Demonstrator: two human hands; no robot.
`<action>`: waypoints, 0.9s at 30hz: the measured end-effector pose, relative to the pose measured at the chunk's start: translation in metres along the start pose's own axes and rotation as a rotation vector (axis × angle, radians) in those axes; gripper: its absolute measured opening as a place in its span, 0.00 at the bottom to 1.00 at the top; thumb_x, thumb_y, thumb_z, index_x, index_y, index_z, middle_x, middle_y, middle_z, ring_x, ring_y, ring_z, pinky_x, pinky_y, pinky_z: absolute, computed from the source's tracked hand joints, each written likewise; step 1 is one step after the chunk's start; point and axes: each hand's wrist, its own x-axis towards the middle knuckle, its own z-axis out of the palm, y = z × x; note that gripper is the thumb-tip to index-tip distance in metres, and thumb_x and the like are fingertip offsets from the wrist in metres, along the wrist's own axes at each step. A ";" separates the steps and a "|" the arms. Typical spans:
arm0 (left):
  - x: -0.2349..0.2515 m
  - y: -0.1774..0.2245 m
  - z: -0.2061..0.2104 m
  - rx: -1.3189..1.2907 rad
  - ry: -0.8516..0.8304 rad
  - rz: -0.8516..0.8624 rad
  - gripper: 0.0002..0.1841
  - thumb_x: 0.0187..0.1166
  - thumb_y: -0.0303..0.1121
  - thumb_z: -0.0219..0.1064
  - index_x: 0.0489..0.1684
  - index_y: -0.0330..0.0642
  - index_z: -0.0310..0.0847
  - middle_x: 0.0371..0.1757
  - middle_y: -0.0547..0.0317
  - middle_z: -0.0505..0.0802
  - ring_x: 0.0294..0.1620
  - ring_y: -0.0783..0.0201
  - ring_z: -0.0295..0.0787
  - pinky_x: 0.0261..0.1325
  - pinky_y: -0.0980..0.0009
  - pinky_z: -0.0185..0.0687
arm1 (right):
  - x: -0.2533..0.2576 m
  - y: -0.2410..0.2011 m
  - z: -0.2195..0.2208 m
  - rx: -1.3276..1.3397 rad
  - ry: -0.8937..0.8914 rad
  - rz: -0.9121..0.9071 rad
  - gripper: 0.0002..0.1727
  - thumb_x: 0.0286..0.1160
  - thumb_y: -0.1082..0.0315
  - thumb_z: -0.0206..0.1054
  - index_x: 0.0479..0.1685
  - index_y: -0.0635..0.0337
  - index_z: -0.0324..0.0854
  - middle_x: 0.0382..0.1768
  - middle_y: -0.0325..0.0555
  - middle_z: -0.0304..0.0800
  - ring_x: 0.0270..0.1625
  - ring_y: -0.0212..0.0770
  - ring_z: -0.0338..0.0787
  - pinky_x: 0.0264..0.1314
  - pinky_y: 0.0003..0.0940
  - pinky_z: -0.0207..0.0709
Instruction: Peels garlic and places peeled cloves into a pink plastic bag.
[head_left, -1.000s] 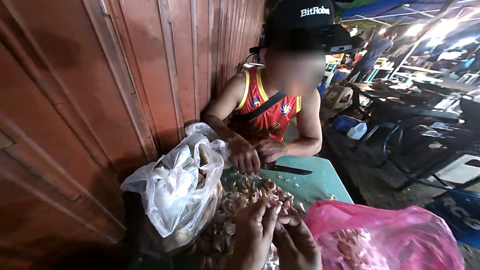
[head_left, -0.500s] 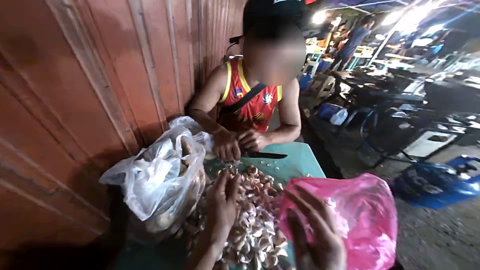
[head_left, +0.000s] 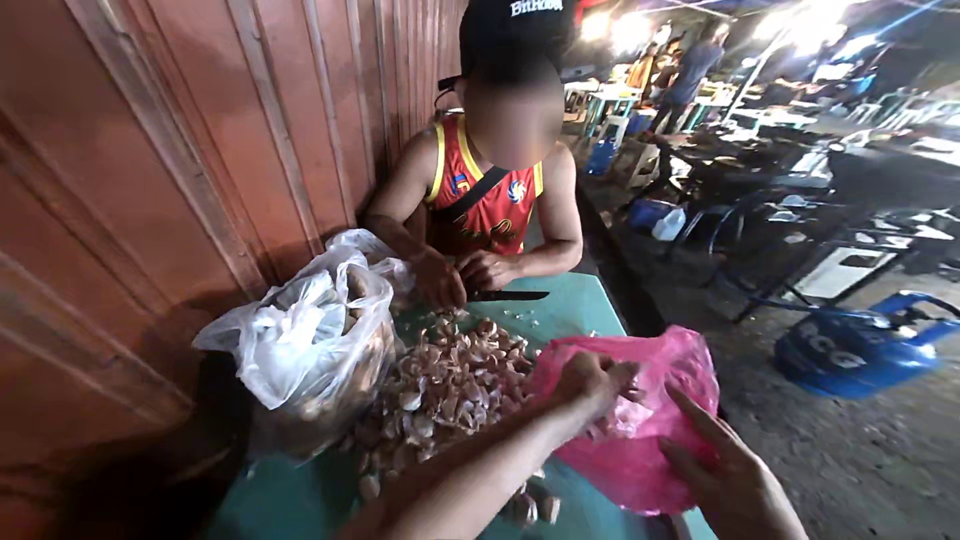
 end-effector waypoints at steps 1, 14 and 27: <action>0.002 0.000 0.000 -0.046 -0.003 -0.020 0.25 0.92 0.47 0.54 0.56 0.29 0.82 0.49 0.44 0.91 0.46 0.59 0.87 0.53 0.60 0.82 | 0.003 -0.001 -0.007 -0.028 -0.011 -0.013 0.35 0.69 0.79 0.64 0.83 0.69 0.68 0.72 0.75 0.77 0.70 0.66 0.82 0.72 0.62 0.73; 0.021 -0.009 0.019 -0.214 0.053 0.011 0.15 0.85 0.35 0.67 0.51 0.28 0.78 0.31 0.55 0.85 0.23 0.71 0.79 0.30 0.75 0.79 | 0.045 -0.042 -0.053 -0.278 -0.285 -0.335 0.32 0.75 0.76 0.60 0.82 0.79 0.64 0.75 0.83 0.70 0.75 0.77 0.76 0.76 0.68 0.68; 0.003 0.000 0.023 0.557 -0.056 0.529 0.29 0.71 0.16 0.68 0.77 0.37 0.79 0.75 0.32 0.81 0.78 0.38 0.76 0.79 0.45 0.71 | 0.065 -0.008 -0.062 -0.186 -0.316 -0.235 0.32 0.76 0.74 0.63 0.80 0.79 0.66 0.74 0.86 0.69 0.73 0.79 0.75 0.74 0.69 0.66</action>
